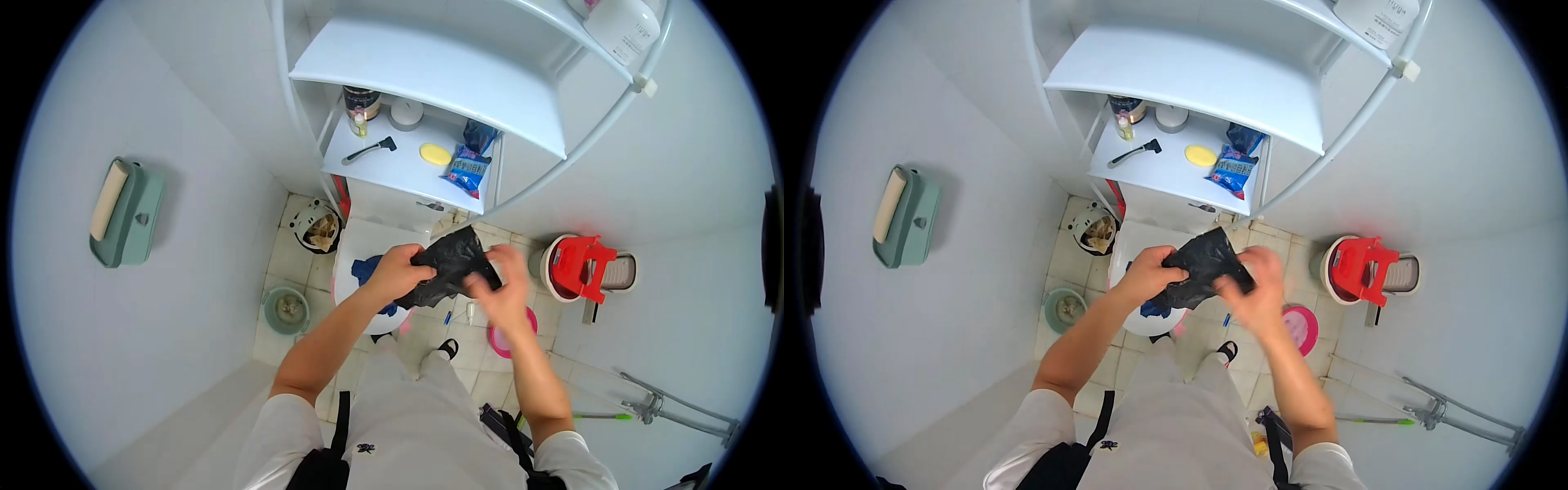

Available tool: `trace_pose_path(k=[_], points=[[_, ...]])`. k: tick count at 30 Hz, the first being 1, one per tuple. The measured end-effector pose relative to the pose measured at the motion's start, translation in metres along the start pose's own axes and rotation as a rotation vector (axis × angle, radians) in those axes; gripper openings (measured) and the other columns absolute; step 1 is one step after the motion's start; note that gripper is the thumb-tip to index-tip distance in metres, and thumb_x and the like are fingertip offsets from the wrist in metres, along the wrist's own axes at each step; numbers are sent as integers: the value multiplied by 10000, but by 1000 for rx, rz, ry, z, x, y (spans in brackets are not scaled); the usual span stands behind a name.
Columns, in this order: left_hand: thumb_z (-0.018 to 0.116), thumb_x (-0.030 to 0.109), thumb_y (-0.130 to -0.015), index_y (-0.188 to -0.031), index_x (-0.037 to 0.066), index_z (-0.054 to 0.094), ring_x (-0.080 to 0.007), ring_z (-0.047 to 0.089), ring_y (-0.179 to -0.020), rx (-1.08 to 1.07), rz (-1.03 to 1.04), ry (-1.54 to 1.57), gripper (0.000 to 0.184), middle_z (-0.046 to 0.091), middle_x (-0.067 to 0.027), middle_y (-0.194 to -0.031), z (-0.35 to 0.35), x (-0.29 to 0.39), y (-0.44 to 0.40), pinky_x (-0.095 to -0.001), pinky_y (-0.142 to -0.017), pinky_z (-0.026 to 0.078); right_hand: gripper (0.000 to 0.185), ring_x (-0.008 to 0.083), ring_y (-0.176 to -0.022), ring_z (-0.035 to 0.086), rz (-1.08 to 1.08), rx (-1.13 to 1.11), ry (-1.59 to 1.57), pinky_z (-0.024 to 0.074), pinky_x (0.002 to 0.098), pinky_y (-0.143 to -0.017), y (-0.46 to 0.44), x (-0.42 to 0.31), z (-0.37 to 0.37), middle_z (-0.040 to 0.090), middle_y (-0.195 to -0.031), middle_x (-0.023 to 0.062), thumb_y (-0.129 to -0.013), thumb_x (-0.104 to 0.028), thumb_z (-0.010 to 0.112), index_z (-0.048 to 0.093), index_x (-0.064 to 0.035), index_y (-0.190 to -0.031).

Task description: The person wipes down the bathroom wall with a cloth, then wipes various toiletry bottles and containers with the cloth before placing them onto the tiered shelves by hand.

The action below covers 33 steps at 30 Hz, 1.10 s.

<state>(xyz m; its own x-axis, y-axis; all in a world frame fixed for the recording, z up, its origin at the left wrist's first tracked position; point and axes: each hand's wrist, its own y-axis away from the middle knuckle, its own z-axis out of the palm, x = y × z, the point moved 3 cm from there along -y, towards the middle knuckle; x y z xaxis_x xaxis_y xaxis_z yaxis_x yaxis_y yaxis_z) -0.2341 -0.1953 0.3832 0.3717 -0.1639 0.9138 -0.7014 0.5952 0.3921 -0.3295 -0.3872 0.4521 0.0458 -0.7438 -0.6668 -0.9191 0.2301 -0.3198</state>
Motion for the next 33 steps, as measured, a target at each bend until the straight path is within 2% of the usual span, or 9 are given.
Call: trace_pose_path(k=[6, 9, 13, 15, 17, 22, 29, 31, 33], points=[[659, 95, -754, -961, -32, 619, -157, 618, -758, 38, -133, 515, 246, 647, -86, -856, 8, -14, -8, -292, -707, 494, 899, 455, -1245, 376, 13, 159, 331, 297, 574, -1014, 13, -47, 18, 465, -1323, 265, -521, -319, 875, 513, 42, -1260], [623, 70, -795, -1101, -29, 575, -180, 637, -872, 23, -199, 671, 325, 643, -99, -986, 3, -17, -2, -323, -800, 515, 902, 443, -1289, 333, -31, -310, 317, 251, 569, -1043, 10, -46, 40, 432, -1369, 246, -544, -325, 862, 497, 47, -1280], [629, 111, -837, -1218, -23, 518, -174, 611, -1004, 22, -111, 857, 419, 622, -111, -1110, -14, -13, 8, -330, -892, 486, 545, 263, -886, 643, 669, -468, -418, 492, 396, -801, -1, 21, 92, 678, -955, 187, -652, -275, 761, 628, 66, -1056], [613, 146, -876, -1265, 20, 500, -157, 567, -1060, 208, 153, 644, 424, 611, -101, -1150, -35, -7, 24, -284, -936, 418, 411, 230, -684, 653, 533, -368, -256, 517, 362, -667, -42, 44, 109, 688, -762, 151, -683, -249, 711, 672, 46, -967], [626, 153, -871, -1273, 33, 500, -151, 562, -1036, 480, 254, 474, 439, 617, -86, -1156, -59, -14, 40, -280, -935, 411, 417, 254, -772, 673, 689, -281, -150, 518, 374, -726, -108, 68, 124, 699, -825, 171, -698, -258, 699, 686, 34, -995], [617, 229, -894, -1178, 11, 524, -188, 595, -1080, 530, 145, 560, 370, 653, -103, -1082, -102, -95, 85, -289, -981, 407, 496, 394, -1066, 610, 191, 67, 683, 526, 463, -864, -247, 76, 132, 638, -1089, 255, -759, -276, 677, 592, 5, -1158], [628, 314, -917, -1210, -10, 508, -191, 595, -1047, 478, -28, 591, 453, 640, -110, -1114, -70, -173, 141, -318, -981, 415, 845, 457, -1176, 518, 492, -99, 676, 497, 488, -932, -287, 73, 185, 371, -1375, 287, -797, -401, 711, 280, -50, -1435], [619, 326, -922, -1218, -2, 509, -195, 593, -1063, 458, -36, 548, 455, 642, -108, -1126, -60, -185, 154, -331, -988, 413, 781, 427, -1200, 505, 171, 98, 628, 441, 489, -1000, -282, 87, 206, 470, -1338, 230, -815, -474, 669, 370, -41, -1392], [615, 331, -924, -1223, 9, 513, -198, 589, -1083, 450, -27, 506, 452, 644, -104, -1137, -49, -204, 160, -342, -994, 411, 553, 388, -1179, 516, 158, -196, 671, 470, 443, -938, -278, 96, 203, 596, -1201, 206, -856, -487, 561, 616, -32, -1166]])
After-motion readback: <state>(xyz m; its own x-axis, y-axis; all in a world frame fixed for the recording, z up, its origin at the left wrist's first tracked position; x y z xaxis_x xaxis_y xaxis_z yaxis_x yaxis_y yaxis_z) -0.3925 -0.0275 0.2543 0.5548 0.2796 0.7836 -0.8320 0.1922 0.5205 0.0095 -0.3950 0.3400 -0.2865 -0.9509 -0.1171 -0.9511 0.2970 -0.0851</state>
